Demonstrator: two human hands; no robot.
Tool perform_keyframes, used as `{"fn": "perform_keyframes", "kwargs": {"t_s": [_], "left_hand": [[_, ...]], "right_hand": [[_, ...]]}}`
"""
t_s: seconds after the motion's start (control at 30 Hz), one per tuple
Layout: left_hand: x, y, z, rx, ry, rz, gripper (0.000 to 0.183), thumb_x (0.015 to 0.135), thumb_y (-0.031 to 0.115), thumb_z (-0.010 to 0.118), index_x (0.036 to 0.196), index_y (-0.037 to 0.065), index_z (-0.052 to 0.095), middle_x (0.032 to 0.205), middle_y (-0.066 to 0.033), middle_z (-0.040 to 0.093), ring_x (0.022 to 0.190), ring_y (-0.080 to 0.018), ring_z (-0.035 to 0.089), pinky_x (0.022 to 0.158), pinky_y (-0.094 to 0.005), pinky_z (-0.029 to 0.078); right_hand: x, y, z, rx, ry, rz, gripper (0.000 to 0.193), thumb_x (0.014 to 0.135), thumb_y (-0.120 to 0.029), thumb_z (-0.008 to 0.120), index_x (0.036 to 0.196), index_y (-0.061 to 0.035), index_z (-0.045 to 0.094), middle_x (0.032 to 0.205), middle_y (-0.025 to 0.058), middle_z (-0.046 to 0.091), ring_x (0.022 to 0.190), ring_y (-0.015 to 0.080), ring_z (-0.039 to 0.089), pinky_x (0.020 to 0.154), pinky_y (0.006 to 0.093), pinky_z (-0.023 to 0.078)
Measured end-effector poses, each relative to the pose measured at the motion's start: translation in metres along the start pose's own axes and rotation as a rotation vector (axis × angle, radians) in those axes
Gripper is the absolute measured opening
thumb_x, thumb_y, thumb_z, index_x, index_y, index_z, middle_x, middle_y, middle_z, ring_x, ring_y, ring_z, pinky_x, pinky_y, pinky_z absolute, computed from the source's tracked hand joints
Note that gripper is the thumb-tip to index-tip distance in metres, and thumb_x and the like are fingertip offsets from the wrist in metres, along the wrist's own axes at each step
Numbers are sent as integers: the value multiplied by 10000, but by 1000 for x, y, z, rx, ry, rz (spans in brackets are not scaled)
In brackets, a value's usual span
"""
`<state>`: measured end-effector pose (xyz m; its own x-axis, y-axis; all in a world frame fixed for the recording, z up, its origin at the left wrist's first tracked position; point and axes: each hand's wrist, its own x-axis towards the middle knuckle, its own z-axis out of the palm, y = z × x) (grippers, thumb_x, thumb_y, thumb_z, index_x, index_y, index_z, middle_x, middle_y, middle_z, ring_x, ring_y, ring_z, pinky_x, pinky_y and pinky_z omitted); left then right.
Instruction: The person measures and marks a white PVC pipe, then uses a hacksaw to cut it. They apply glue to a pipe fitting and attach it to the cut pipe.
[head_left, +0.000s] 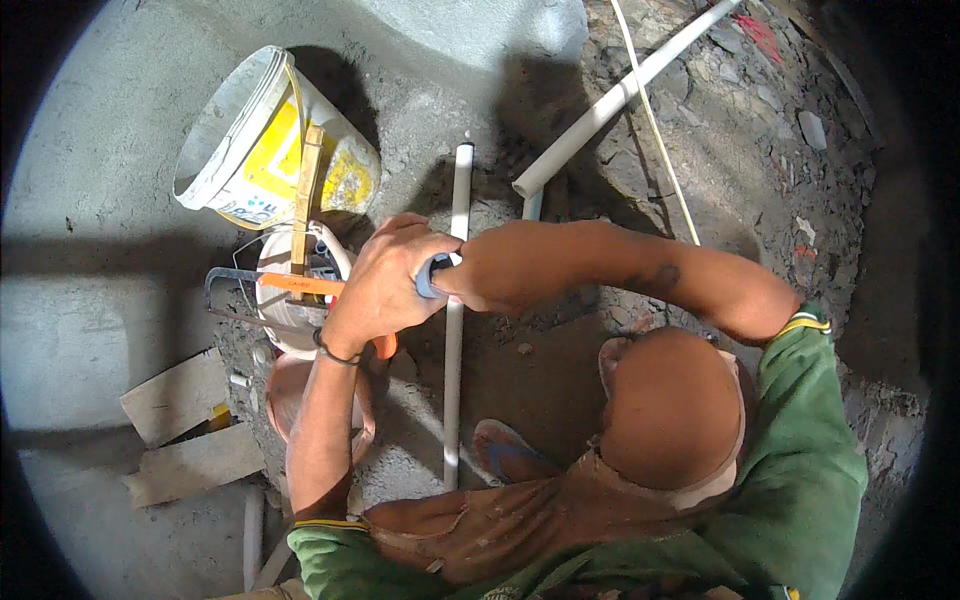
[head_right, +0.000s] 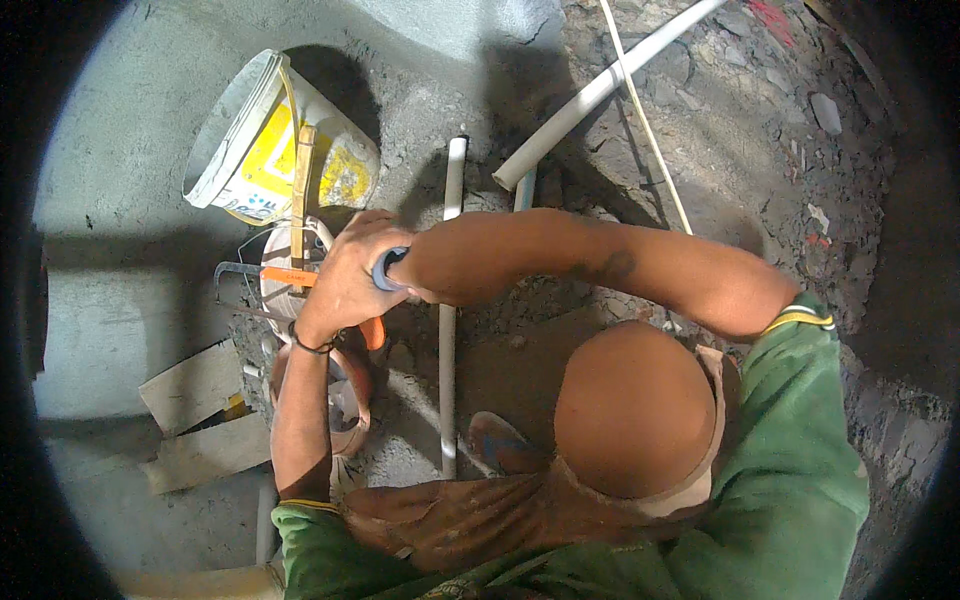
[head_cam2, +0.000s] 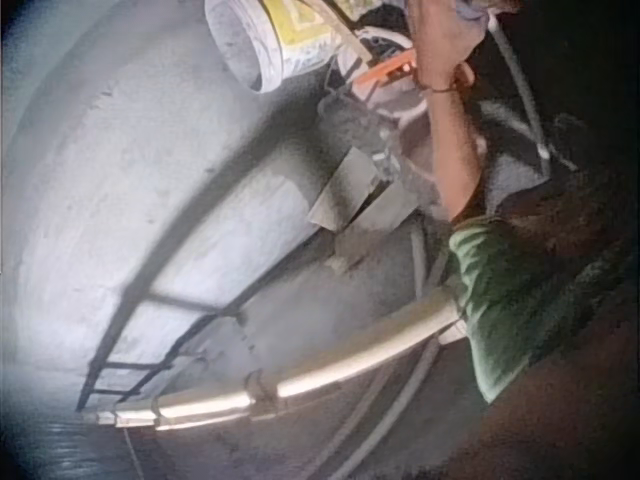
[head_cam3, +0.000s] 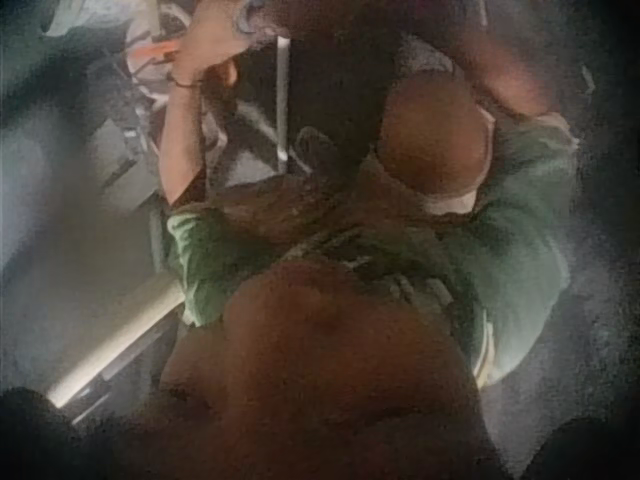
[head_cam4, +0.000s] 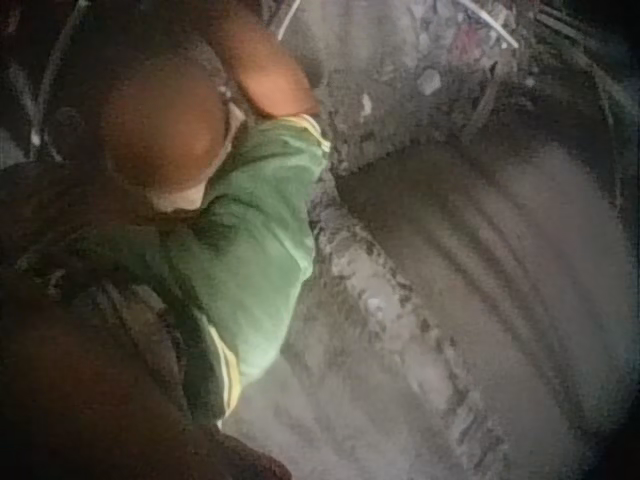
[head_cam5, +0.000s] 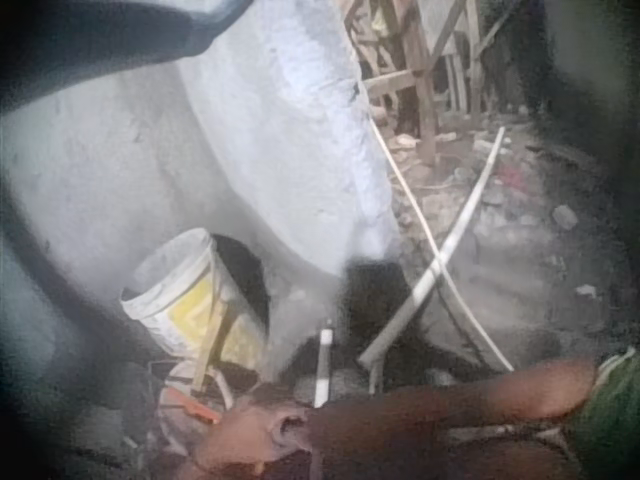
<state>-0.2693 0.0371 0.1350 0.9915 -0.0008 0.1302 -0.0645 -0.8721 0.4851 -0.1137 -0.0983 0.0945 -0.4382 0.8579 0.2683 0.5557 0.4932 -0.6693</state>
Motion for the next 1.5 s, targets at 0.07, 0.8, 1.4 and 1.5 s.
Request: {"fn": "perform_keyframes", "kwargs": {"t_s": [0.07,0.8,1.4,1.5], "left_hand": [[3,-1,5,134,21,96,406,611,137,797,989,45,684,894,-136,689,881,-343,654,1014,-470,446],[15,-10,-13,-279,877,-74,1052,753,-62,742,1582,-7,96,914,-98,717,980,-201,676,1034,-383,448],[19,1,-15,-1666,832,-291,464,988,250,631,1339,-1,461,1097,-200,627,1028,-279,674,841,-374,604],[14,-8,-16,-1858,649,-150,548,1015,322,586,1404,-19,406,1342,-271,515,985,-221,647,816,-300,597]], "right_hand": [[-4,18,16,-77,24,-46,317,995,-307,561,898,-6,539,615,66,545,555,193,578,535,357,452],[-35,-18,-74,772,1105,546,334,978,-226,630,1230,-24,547,588,-20,483,387,57,361,361,228,299],[-29,-15,-70,-96,871,287,176,838,-88,752,977,-32,661,935,74,640,914,162,660,744,347,532],[-21,-29,-75,115,854,275,222,795,-81,794,974,-29,673,902,73,663,873,143,668,718,321,536]]}}
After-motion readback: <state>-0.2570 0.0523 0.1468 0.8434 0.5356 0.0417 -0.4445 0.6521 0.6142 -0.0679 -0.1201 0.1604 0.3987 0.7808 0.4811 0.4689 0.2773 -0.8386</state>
